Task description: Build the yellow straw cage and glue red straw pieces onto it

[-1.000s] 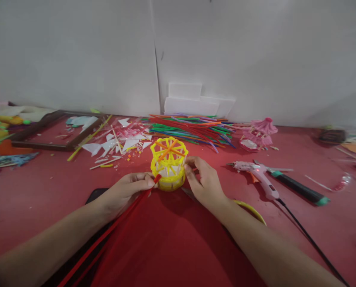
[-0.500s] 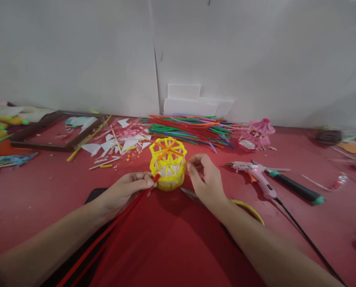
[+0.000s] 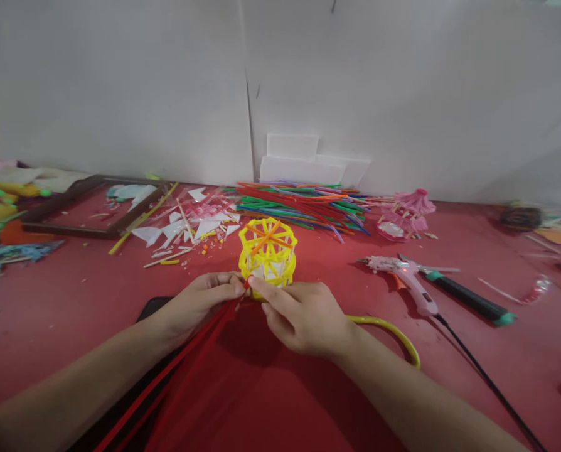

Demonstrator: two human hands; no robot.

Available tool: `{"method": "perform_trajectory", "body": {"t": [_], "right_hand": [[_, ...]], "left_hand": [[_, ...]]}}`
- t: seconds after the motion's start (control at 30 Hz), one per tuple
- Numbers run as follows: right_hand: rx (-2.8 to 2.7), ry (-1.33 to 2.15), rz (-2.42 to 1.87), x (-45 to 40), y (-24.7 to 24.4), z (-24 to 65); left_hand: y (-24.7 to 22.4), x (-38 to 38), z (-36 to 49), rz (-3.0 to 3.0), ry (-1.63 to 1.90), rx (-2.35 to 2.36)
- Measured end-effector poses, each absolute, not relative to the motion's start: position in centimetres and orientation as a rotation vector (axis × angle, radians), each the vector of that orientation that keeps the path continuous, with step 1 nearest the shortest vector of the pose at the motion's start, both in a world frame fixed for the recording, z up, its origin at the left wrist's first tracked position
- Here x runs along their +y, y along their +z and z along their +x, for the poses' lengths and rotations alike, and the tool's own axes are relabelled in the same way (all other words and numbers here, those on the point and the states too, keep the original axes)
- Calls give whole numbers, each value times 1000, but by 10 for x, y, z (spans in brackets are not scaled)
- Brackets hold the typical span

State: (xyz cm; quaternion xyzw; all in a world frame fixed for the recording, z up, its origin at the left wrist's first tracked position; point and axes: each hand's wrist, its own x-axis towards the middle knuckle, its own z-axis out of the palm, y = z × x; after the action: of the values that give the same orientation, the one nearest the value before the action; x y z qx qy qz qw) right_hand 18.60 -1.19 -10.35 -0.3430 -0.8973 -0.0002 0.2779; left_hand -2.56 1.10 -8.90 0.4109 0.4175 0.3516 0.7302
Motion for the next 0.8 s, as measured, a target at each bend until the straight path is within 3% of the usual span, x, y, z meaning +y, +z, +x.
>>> {"method": "perform_trajectory", "body": {"t": [0.8], "right_hand": [[-2489, -37, -1094, -12, -106, 183]], "left_hand": [[-87, 11, -24, 913, 756, 967]]}}
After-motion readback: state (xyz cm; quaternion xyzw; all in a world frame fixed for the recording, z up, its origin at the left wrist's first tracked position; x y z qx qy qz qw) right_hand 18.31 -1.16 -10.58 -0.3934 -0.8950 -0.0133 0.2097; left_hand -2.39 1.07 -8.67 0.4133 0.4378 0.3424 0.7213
